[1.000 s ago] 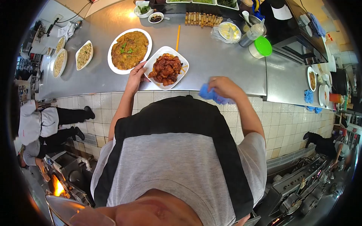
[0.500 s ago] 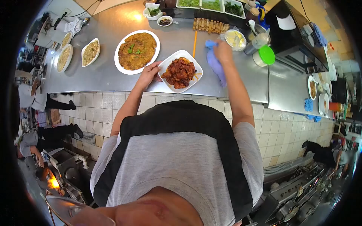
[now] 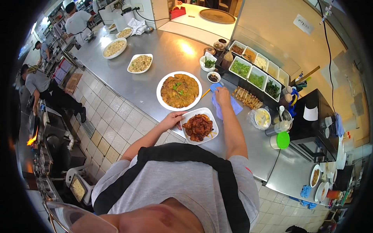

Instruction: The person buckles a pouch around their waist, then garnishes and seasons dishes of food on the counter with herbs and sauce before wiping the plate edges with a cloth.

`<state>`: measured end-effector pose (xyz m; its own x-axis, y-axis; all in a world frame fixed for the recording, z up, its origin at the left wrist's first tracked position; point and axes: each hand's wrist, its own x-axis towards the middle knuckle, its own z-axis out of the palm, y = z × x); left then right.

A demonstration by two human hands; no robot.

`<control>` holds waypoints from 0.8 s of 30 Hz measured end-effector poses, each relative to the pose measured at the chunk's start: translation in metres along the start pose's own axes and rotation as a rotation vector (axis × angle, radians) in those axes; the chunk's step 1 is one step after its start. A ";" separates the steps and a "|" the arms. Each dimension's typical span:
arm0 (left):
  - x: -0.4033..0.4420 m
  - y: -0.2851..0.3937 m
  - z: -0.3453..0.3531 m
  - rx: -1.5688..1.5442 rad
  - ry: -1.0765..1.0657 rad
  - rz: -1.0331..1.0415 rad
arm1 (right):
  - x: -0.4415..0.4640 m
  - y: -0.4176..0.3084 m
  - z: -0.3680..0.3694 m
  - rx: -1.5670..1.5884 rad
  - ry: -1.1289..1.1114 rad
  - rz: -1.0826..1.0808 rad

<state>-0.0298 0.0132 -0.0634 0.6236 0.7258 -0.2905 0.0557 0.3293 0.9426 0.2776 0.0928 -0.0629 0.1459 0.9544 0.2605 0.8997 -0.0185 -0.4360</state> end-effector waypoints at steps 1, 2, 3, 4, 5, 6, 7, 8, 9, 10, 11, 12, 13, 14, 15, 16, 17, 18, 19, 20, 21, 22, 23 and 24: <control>0.001 0.000 0.000 0.016 0.001 -0.005 | -0.008 0.006 -0.005 0.033 -0.002 -0.032; 0.003 0.000 -0.001 0.032 0.001 -0.009 | -0.016 0.015 -0.010 0.066 -0.004 -0.064; 0.004 0.001 -0.001 0.047 0.001 -0.016 | -0.024 0.027 -0.014 0.077 0.005 -0.059; 0.005 0.003 -0.001 0.059 -0.007 -0.014 | -0.034 0.042 -0.019 0.089 0.013 -0.052; 0.006 0.006 0.001 0.071 -0.016 -0.014 | -0.045 0.057 -0.032 0.119 0.013 0.009; 0.008 0.008 0.002 0.081 -0.027 -0.016 | -0.053 0.068 -0.049 0.149 0.012 0.073; 0.011 0.007 0.002 0.097 -0.046 -0.014 | -0.059 0.066 -0.075 0.254 0.076 0.232; 0.012 0.011 0.007 0.078 -0.049 -0.003 | -0.070 0.060 -0.104 0.356 0.137 0.400; 0.018 0.010 0.008 0.140 -0.076 0.027 | -0.077 0.054 -0.129 0.379 0.306 0.319; 0.024 0.006 0.008 0.196 -0.113 0.045 | -0.082 0.048 -0.150 0.391 0.468 0.249; 0.029 0.005 0.012 0.217 -0.141 0.049 | -0.090 0.036 -0.164 0.354 0.464 0.199; 0.034 0.008 0.016 0.239 -0.175 0.052 | -0.093 0.027 -0.169 0.318 0.459 0.154; 0.041 0.008 0.019 0.200 -0.193 0.007 | -0.095 0.031 -0.165 0.220 0.281 0.199; 0.047 0.008 0.025 0.164 -0.213 -0.033 | -0.098 0.043 -0.156 0.011 0.204 0.105; 0.048 0.010 0.031 0.170 -0.212 -0.038 | -0.099 0.029 -0.161 -0.089 0.084 0.110; 0.052 0.013 0.034 0.180 -0.204 -0.026 | -0.101 0.027 -0.156 -0.057 0.141 0.056; 0.057 0.012 0.037 0.166 -0.203 -0.017 | -0.103 0.020 -0.154 0.013 0.142 0.020; 0.059 0.012 0.039 0.153 -0.191 -0.007 | -0.103 0.017 -0.146 0.008 0.047 -0.005; 0.056 0.020 0.042 0.153 -0.197 -0.018 | -0.105 0.015 -0.134 0.011 -0.048 -0.033; 0.056 0.022 0.042 0.159 -0.199 -0.028 | -0.104 0.010 -0.125 0.018 -0.140 -0.065; 0.057 0.023 0.042 0.166 -0.199 -0.038 | -0.102 0.005 -0.118 0.049 -0.171 -0.070; 0.057 0.024 0.042 0.171 -0.197 -0.045 | -0.100 0.000 -0.112 0.079 -0.204 -0.076; 0.056 0.027 0.042 0.192 -0.204 -0.043 | -0.097 -0.004 -0.107 0.109 -0.237 -0.085; 0.058 0.025 0.041 0.187 -0.203 -0.043 | -0.094 -0.007 -0.101 0.139 -0.307 -0.106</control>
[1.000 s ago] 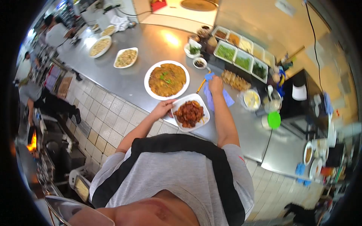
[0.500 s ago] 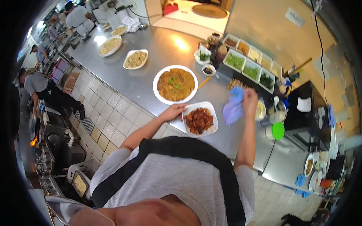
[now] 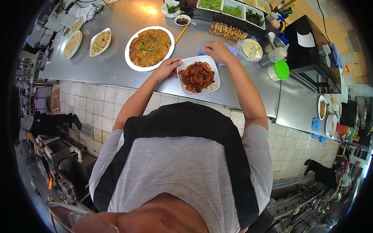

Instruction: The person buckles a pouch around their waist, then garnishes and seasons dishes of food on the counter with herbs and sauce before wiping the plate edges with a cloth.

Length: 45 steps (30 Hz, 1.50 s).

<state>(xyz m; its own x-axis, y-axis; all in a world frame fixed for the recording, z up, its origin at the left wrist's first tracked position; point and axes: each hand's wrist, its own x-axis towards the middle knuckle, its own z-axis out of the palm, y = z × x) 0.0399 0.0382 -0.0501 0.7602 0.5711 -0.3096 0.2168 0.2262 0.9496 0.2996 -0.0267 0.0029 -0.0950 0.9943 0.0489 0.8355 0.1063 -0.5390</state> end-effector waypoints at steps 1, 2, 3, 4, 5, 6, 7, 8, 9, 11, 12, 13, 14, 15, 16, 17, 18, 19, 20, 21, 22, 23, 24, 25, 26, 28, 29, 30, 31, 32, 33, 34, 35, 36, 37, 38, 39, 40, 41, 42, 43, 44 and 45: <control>0.001 -0.001 0.000 -0.003 0.001 0.002 | 0.005 -0.002 0.003 0.031 -0.068 -0.022; 0.002 -0.002 0.000 -0.005 0.001 0.004 | 0.009 -0.004 0.006 0.062 -0.133 -0.043; 0.002 -0.003 -0.001 -0.003 0.005 0.006 | 0.011 -0.004 0.008 0.034 -0.160 -0.031; 0.001 -0.003 -0.001 -0.003 0.008 0.009 | 0.013 -0.007 0.007 0.005 -0.187 -0.019; 0.001 -0.003 0.000 -0.005 0.012 0.011 | 0.014 -0.010 0.006 -0.024 -0.217 -0.006; 0.001 -0.004 0.001 -0.007 0.013 0.014 | 0.015 -0.012 0.006 -0.034 -0.224 0.001; 0.002 -0.005 0.001 -0.009 0.014 0.016 | 0.016 -0.014 0.007 -0.044 -0.231 0.008; 0.002 -0.005 0.001 -0.009 0.017 0.019 | 0.018 -0.015 0.008 -0.055 -0.237 0.013; 0.003 -0.006 0.000 -0.006 0.018 0.025 | 0.020 -0.015 0.010 -0.062 -0.236 0.010; 0.005 -0.008 0.000 -0.001 0.018 0.035 | 0.024 -0.014 0.014 -0.077 -0.235 0.009; 0.006 -0.009 0.000 -0.005 0.017 0.031 | 0.025 -0.013 0.016 -0.079 -0.239 0.006; 0.007 -0.010 0.000 -0.009 0.017 0.027 | 0.027 -0.014 0.016 -0.081 -0.243 0.003; 0.008 -0.011 -0.001 -0.012 0.017 0.023 | 0.028 -0.016 0.016 -0.083 -0.248 -0.001; 0.008 -0.012 -0.001 -0.011 0.019 0.024 | 0.029 -0.017 0.016 -0.075 -0.255 0.009; 0.008 -0.012 0.000 -0.010 0.022 0.026 | 0.029 -0.020 0.014 -0.067 -0.262 0.018; 0.009 -0.012 0.000 -0.009 0.026 0.027 | 0.030 -0.022 0.012 -0.060 -0.270 0.026; 0.009 -0.012 0.000 -0.006 0.027 0.031 | 0.030 -0.021 0.014 -0.042 -0.264 0.000; 0.008 -0.011 0.001 -0.004 0.029 0.035 | 0.031 -0.020 0.016 -0.025 -0.258 -0.026; 0.008 -0.010 0.002 -0.001 0.032 0.039 | 0.031 -0.019 0.017 -0.007 -0.253 -0.053; 0.007 -0.010 0.002 0.001 0.032 0.039 | 0.032 -0.018 0.020 0.002 -0.280 -0.051; 0.007 -0.009 0.002 0.004 0.032 0.040 | 0.034 -0.018 0.021 0.010 -0.305 -0.049; 0.007 -0.009 0.002 0.007 0.032 0.042 | 0.035 -0.018 0.021 0.018 -0.330 -0.046; 0.007 -0.009 0.002 0.011 0.034 0.039 | 0.035 -0.018 0.022 0.027 -0.340 -0.035; 0.007 -0.009 0.002 0.015 0.036 0.037 | 0.035 -0.019 0.022 0.035 -0.349 -0.024; 0.008 -0.008 0.002 0.021 0.038 0.034 | 0.036 -0.020 0.022 0.045 -0.357 -0.012; 0.009 -0.009 0.002 0.018 0.036 0.041 | 0.039 -0.022 0.023 -0.017 -0.396 -0.015; 0.009 -0.010 0.002 0.016 0.036 0.044 | 0.041 -0.023 0.024 -0.047 -0.416 -0.017; 0.009 -0.011 0.001 0.021 0.033 0.039 | 0.042 -0.024 0.024 -0.081 -0.426 -0.025; 0.008 -0.009 0.001 0.028 0.029 0.035 | 0.043 -0.025 0.024 -0.115 -0.434 -0.033; 0.007 -0.009 0.001 0.034 0.025 0.032 | 0.044 -0.026 0.024 -0.150 -0.442 -0.041; 0.007 -0.009 0.001 0.041 0.029 0.039 | 0.045 -0.025 0.023 -0.163 -0.457 -0.027; 0.007 -0.009 0.002 0.049 0.033 0.045 | 0.046 -0.024 0.022 -0.176 -0.472 -0.013; 0.006 -0.009 0.002 0.056 0.037 0.052 | 0.046 -0.023 0.021 -0.190 -0.487 0.000; 0.006 -0.009 0.003 0.065 0.044 0.055 | 0.047 -0.020 0.020 -0.200 -0.496 0.007; 0.003 -0.005 0.004 0.074 0.052 0.058 | 0.046 -0.018 0.018 -0.210 -0.504 0.012; 0.001 -0.004 0.004 0.083 0.059 0.061 | 0.045 -0.015 0.016 -0.220 -0.512 0.018; 0.000 -0.005 0.005 0.076 0.074 0.069 | 0.043 -0.013 0.016 -0.234 -0.499 0.040; 0.000 -0.006 0.006 0.069 0.089 0.077 | 0.040 -0.012 0.014 -0.248 -0.485 0.062; 0.000 -0.006 0.007 0.062 0.103 0.085 | 0.037 -0.010 0.012 -0.262 -0.471 0.084; -0.001 -0.006 0.008 0.066 0.109 0.086 | 0.033 -0.007 0.010 -0.250 -0.445 0.096; -0.002 -0.006 0.008 0.070 0.115 0.086 | 0.029 -0.003 0.010 -0.237 -0.417 0.107; -0.003 -0.006 0.009 0.076 0.121 0.087 | 0.025 0.001 0.011 -0.223 -0.390 0.119; -0.003 -0.007 0.010 0.052 0.125 0.096 | 0.021 0.005 0.011 -0.226 -0.360 0.130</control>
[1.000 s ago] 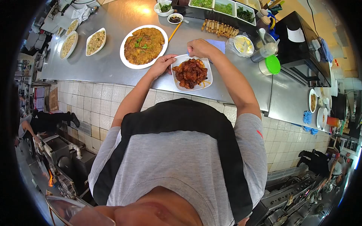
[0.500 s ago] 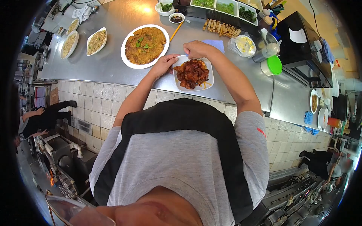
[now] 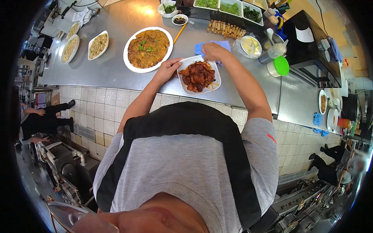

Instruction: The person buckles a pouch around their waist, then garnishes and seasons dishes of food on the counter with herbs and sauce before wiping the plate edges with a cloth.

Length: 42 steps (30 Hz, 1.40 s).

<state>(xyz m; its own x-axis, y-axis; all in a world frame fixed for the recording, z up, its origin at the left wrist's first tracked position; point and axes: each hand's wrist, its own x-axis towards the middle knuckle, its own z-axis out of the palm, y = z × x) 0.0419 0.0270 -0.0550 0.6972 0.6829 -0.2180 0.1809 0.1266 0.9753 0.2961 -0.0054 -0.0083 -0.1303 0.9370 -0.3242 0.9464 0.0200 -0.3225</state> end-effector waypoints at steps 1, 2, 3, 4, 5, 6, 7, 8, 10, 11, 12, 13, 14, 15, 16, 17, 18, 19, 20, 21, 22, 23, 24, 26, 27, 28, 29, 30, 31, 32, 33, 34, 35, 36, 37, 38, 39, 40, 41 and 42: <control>0.000 -0.003 0.001 -0.024 0.005 0.008 | -0.004 0.001 0.001 0.002 0.029 0.014; -0.001 -0.006 0.003 -0.047 0.010 0.015 | -0.007 0.003 0.001 0.005 0.058 0.029; -0.002 -0.011 0.004 -0.068 0.013 0.024 | -0.012 0.005 0.000 0.079 0.023 0.117; -0.004 -0.013 0.006 -0.090 0.015 0.034 | -0.020 0.001 -0.008 0.155 -0.011 0.204; -0.007 -0.015 0.007 -0.111 0.018 0.044 | -0.025 -0.001 -0.013 0.230 -0.045 0.290; -0.010 -0.017 0.008 -0.142 0.010 0.027 | -0.028 0.006 -0.012 0.340 0.003 0.245; -0.014 -0.013 0.009 -0.185 -0.006 -0.006 | -0.034 0.013 -0.010 0.450 0.048 0.199; -0.018 -0.010 0.009 -0.227 -0.024 -0.042 | -0.038 0.018 -0.008 0.562 0.094 0.153; -0.021 -0.003 0.008 -0.266 -0.062 -0.111 | -0.036 0.020 -0.005 0.588 0.109 0.152; -0.020 0.000 0.007 -0.263 -0.083 -0.143 | -0.035 0.019 -0.006 0.601 0.120 0.151; -0.019 0.002 0.007 -0.259 -0.104 -0.174 | -0.032 0.018 -0.004 0.526 0.159 0.122; -0.017 0.001 0.007 -0.251 -0.103 -0.174 | -0.028 0.015 0.000 0.450 0.196 0.093; -0.015 -0.002 0.007 -0.244 -0.103 -0.175 | -0.026 0.013 0.003 0.375 0.232 0.065; -0.014 -0.005 0.007 -0.237 -0.103 -0.179 | -0.026 0.012 0.006 0.341 0.236 0.082; -0.015 -0.006 0.008 -0.244 -0.087 -0.167 | -0.030 0.006 0.006 0.308 0.240 0.099; -0.017 -0.006 0.010 -0.253 -0.070 -0.154 | -0.035 0.003 0.007 0.275 0.243 0.116; -0.018 -0.007 0.011 -0.262 -0.053 -0.141 | -0.039 0.003 0.010 0.268 0.230 0.141; -0.019 -0.007 0.013 -0.269 -0.046 -0.141 | -0.044 0.005 0.013 0.260 0.218 0.166; -0.020 -0.007 0.015 -0.276 -0.039 -0.141 | -0.050 0.007 0.015 0.253 0.204 0.191; -0.023 -0.008 0.017 -0.283 -0.031 -0.142 | -0.056 0.009 0.017 0.257 0.207 0.194; -0.025 -0.008 0.019 -0.318 -0.013 -0.145 | -0.063 0.012 0.018 0.261 0.210 0.196; -0.028 -0.008 0.023 -0.352 0.005 -0.147 | -0.068 0.014 0.019 0.264 0.214 0.198; -0.031 -0.008 0.026 -0.384 0.021 -0.148 | -0.072 0.015 0.020 0.289 0.224 0.220; -0.042 -0.002 0.033 -0.424 0.043 -0.194 | -0.081 0.017 0.020 0.340 0.247 0.269; -0.045 0.002 0.035 -0.443 0.055 -0.216 | -0.084 0.018 0.020 0.388 0.261 0.281; -0.047 0.006 0.032 -0.442 -0.020 -0.263 | -0.087 0.018 0.019 0.438 0.274 0.293; -0.043 0.005 0.026 -0.254 -0.098 -0.254 | -0.089 0.018 0.019 0.488 0.286 0.304; -0.032 0.004 0.018 -0.067 -0.174 -0.244 | -0.091 0.017 0.020 0.508 0.293 0.306; -0.020 0.003 0.014 0.121 -0.250 -0.231 | -0.092 0.017 0.021 0.529 0.299 0.308; -0.009 -0.005 0.017 0.250 -0.159 -0.014 | -0.091 0.016 0.022 0.549 0.306 0.309; 0.005 -0.011 0.018 0.284 -0.131 0.024 | -0.090 0.016 0.024 0.525 0.315 0.289; 0.015 -0.005 0.021 0.318 -0.103 0.064 | -0.089 0.016 0.026 0.499 0.326 0.270; 0.021 -0.001 0.025 0.350 -0.078 0.106 | -0.089 0.017 0.028 0.473 0.337 0.253; 0.025 0.003 0.028 0.370 -0.062 0.077 | -0.090 0.017 0.031 0.469 0.356 0.277; 0.027 0.002 0.029 0.360 -0.056 0.091 | -0.090 0.016 0.035 0.466 0.375 0.301; 0.029 -0.003 0.029 0.351 -0.048 0.103 | -0.089 0.014 0.040 0.464 0.394 0.323; 0.030 -0.008 0.029 0.342 -0.040 0.114 | -0.088 0.013 0.046 0.452 0.421 0.360; 0.027 -0.011 0.030 0.302 -0.018 0.140 | -0.088 0.009 0.050 0.439 0.448 0.397; 0.021 -0.015 0.032 0.263 0.003 0.167 | -0.089 0.007 0.054 0.426 0.476 0.434; 0.017 -0.019 0.034 0.224 0.024 0.193 | -0.090 0.006 0.057 0.426 0.491 0.454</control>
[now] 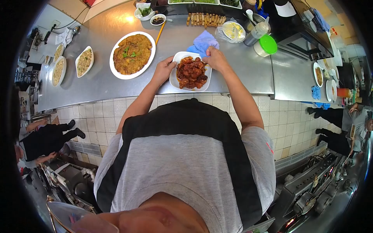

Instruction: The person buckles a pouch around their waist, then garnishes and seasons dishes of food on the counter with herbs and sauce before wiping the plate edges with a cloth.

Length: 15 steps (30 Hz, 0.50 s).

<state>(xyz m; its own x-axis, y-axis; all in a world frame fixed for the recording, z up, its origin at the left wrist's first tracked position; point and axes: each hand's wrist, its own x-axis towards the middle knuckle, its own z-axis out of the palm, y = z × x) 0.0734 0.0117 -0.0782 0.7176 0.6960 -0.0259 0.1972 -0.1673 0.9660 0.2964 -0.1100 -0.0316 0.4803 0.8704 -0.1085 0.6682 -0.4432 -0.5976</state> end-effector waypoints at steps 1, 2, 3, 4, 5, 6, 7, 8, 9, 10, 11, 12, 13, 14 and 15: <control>-0.004 -0.001 0.001 -0.028 0.010 -0.017 | -0.004 -0.001 0.002 0.000 0.019 0.017; -0.007 -0.002 0.003 -0.056 0.020 -0.035 | -0.008 -0.001 0.002 0.000 0.038 0.034; -0.010 -0.002 0.004 -0.085 0.033 -0.052 | -0.012 0.000 0.002 -0.003 0.045 0.031; -0.013 -0.001 0.005 -0.084 0.051 -0.055 | -0.015 0.001 0.000 -0.005 0.051 0.026; -0.015 0.000 0.008 -0.083 0.072 -0.057 | -0.018 0.000 -0.001 -0.008 0.057 0.019; -0.017 0.002 0.009 -0.082 0.094 -0.058 | -0.022 -0.001 -0.002 -0.018 0.055 0.042; -0.018 0.000 0.010 -0.079 0.102 -0.051 | -0.028 -0.004 -0.003 -0.029 0.054 0.064; -0.020 -0.004 0.011 -0.074 0.110 -0.043 | -0.031 -0.005 -0.004 -0.040 0.054 0.088; -0.022 -0.007 0.013 -0.070 0.116 -0.037 | -0.032 -0.001 -0.004 0.026 0.063 0.089; -0.027 0.002 0.011 -0.106 0.098 -0.102 | -0.033 0.007 -0.003 0.092 0.071 0.089; -0.034 0.019 0.006 -0.143 0.081 -0.167 | -0.034 0.012 -0.007 0.159 0.078 0.088; -0.038 0.028 0.003 -0.179 0.065 -0.233 | -0.034 0.017 -0.016 0.339 0.084 0.135; -0.039 0.025 0.002 -0.177 0.081 -0.224 | -0.034 0.018 -0.032 0.521 0.090 0.184; -0.041 0.019 -0.002 -0.174 0.097 -0.216 | -0.034 0.023 -0.043 0.702 0.096 0.233; -0.042 0.015 -0.006 -0.171 0.113 -0.206 | -0.034 0.034 -0.050 0.645 0.196 0.154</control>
<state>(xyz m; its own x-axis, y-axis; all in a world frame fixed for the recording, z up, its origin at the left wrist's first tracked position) 0.0422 -0.0164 -0.0611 0.5931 0.7780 -0.2070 0.2090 0.0994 0.9728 0.3316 -0.1655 -0.0086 0.6772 0.7258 -0.1210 0.1415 -0.2898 -0.9466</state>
